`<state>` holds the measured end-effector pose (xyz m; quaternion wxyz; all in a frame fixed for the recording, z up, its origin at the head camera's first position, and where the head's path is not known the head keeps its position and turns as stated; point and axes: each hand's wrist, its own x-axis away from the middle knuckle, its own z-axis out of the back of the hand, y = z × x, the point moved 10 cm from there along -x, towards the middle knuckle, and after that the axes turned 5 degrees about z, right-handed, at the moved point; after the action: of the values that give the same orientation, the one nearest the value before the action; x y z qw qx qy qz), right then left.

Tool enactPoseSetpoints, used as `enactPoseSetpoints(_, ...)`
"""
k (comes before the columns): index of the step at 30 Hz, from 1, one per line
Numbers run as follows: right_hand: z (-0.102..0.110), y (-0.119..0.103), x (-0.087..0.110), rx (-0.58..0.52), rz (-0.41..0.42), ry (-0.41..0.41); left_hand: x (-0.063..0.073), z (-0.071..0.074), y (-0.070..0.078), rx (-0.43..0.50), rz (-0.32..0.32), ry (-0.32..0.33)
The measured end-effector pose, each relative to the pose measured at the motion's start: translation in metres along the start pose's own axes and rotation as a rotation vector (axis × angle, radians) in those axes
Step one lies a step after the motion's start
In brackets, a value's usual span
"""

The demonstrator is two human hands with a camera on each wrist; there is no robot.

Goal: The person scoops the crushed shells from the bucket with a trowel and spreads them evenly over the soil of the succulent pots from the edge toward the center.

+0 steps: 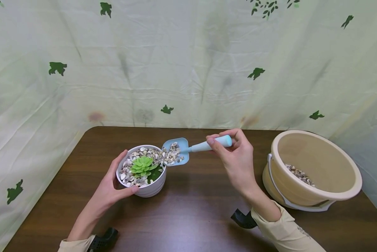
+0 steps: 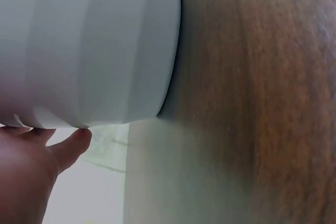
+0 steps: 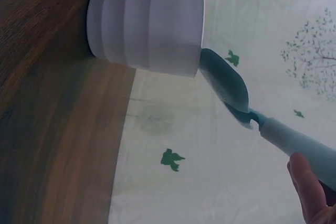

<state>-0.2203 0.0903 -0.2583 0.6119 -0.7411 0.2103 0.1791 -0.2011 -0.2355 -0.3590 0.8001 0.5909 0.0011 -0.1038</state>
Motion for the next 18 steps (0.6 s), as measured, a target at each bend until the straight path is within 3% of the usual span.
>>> enactPoseSetpoints(12, -0.0028, -0.0042, 0.0018, 0.069, 0.053, -0.021, -0.0012, 0.0023, -0.0018, -0.056, -0.017, 0.063)
enactPoseSetpoints(18, -0.0038, -0.0055, 0.0021, 0.069, 0.067, -0.024, 0.0, 0.0016, -0.0029, -0.052, -0.012, 0.044)
